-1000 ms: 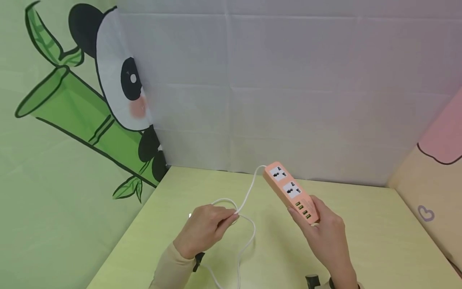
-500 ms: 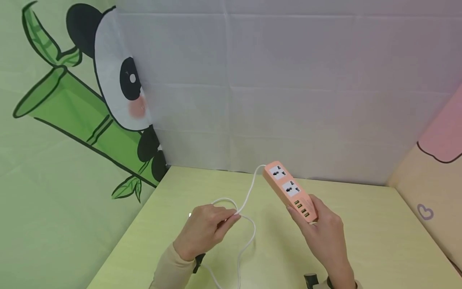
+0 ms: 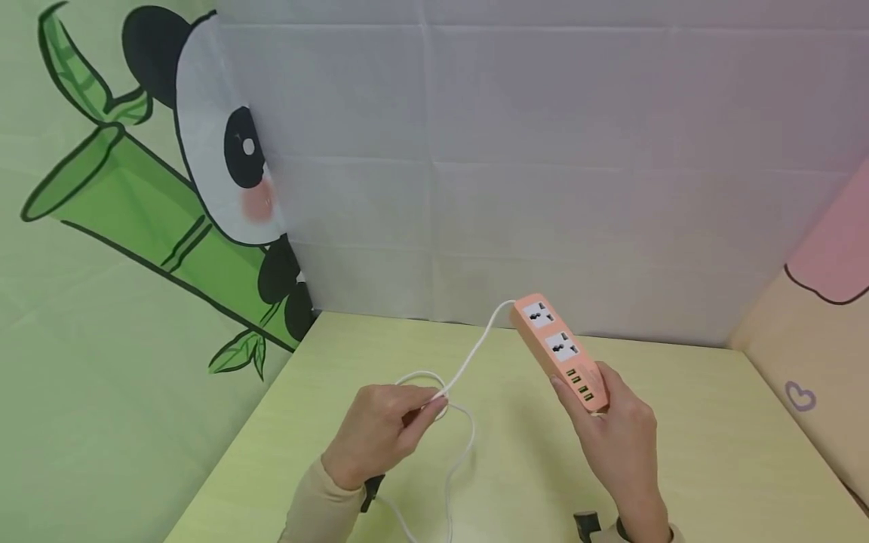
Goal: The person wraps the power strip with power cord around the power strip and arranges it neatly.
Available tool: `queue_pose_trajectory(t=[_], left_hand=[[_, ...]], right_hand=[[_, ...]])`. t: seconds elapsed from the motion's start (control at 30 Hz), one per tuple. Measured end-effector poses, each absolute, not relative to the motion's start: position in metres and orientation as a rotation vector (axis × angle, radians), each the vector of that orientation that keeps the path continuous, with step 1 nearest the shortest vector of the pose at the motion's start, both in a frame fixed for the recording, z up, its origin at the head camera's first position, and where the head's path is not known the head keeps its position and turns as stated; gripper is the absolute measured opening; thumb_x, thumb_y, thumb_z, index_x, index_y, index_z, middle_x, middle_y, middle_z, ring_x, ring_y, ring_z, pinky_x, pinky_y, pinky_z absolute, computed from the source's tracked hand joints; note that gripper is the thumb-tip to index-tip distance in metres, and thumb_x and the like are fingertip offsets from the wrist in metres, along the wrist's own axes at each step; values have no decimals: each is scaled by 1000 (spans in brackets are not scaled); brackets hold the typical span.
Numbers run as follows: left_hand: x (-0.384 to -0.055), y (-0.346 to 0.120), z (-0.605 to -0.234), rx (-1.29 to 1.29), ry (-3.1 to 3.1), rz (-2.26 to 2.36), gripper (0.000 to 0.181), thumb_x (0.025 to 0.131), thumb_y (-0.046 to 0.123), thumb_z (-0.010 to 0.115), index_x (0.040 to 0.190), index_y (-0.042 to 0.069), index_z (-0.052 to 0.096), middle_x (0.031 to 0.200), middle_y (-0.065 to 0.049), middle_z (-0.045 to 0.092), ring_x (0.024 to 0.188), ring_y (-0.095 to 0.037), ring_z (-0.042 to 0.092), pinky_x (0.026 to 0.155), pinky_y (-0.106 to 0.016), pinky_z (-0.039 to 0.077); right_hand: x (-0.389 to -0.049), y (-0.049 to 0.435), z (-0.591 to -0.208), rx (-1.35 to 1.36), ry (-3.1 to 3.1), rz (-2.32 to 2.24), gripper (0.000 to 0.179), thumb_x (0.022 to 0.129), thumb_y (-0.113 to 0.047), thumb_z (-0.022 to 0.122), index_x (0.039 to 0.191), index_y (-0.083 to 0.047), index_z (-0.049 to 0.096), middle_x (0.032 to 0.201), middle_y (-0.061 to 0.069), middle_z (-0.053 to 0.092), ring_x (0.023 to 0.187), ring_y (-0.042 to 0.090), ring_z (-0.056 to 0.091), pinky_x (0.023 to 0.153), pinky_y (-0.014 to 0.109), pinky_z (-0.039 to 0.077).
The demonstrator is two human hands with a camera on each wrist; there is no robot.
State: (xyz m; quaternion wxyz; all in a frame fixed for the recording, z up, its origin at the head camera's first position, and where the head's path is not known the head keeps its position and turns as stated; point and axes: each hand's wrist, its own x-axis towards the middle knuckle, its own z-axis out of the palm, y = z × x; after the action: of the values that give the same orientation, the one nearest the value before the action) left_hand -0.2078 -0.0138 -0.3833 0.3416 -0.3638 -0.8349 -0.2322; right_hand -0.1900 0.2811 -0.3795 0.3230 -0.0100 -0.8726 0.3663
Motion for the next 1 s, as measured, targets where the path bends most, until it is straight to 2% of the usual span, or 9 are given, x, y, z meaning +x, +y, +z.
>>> queue_pose_trajectory(t=[0.27,0.5,0.67,0.73,0.8,0.9,0.97,1.0], left_hand=[[-210,-23,-386,-893,-2164,-655,31,96,21,70,67,22,58,55,13,38,51,6,27,49,-7,19],[-210,-29,-386,-840,-2149,-681,18,92,21,74,75,19,67,56,15,50,49,8,33,48,-6,25],[-210,-30,-386,-821,-2133,-685,23,94,23,72,72,20,64,57,14,48,51,5,35,50,-7,27],[-210,-30,-385,-841,-2129,-714,27,96,24,69,71,21,61,57,14,48,53,3,37,51,-8,29],[-210,-30,-385,-869,-2126,-746,29,99,24,66,71,22,58,58,14,47,54,3,37,52,-8,29],[-209,-31,-383,-896,-2126,-781,28,101,22,62,74,22,58,58,14,44,51,5,33,49,-8,26],[-209,-31,-383,-906,-2128,-798,26,102,20,61,76,22,60,58,14,44,50,6,30,47,-7,24],[-209,-31,-382,-910,-2129,-806,25,102,19,61,77,21,61,58,14,44,49,7,30,47,-7,24]], right_hand=[[-186,278,-380,-48,-2254,966,45,81,-24,86,119,-5,69,89,13,74,60,-6,50,53,12,39],[-183,275,-378,-13,-2196,968,45,79,-19,88,118,-4,69,91,14,75,62,-13,48,52,9,41],[-181,277,-377,10,-2121,953,44,78,-14,88,116,-2,70,87,14,74,62,-18,47,53,7,41],[-181,278,-377,-4,-2102,953,43,77,-14,89,115,-3,70,83,7,73,61,-17,48,54,6,41],[-181,279,-378,-10,-2086,956,44,77,-13,89,116,-2,70,84,7,73,62,-18,48,55,6,41],[-181,282,-378,-12,-2077,958,46,76,-12,89,117,-1,70,86,10,74,65,-21,48,57,4,41],[-181,283,-378,-4,-2070,959,48,76,-10,89,119,1,69,89,19,75,68,-24,47,58,3,40],[-181,283,-378,-7,-2070,957,49,76,-10,89,119,1,70,89,19,75,68,-24,47,58,3,40]])
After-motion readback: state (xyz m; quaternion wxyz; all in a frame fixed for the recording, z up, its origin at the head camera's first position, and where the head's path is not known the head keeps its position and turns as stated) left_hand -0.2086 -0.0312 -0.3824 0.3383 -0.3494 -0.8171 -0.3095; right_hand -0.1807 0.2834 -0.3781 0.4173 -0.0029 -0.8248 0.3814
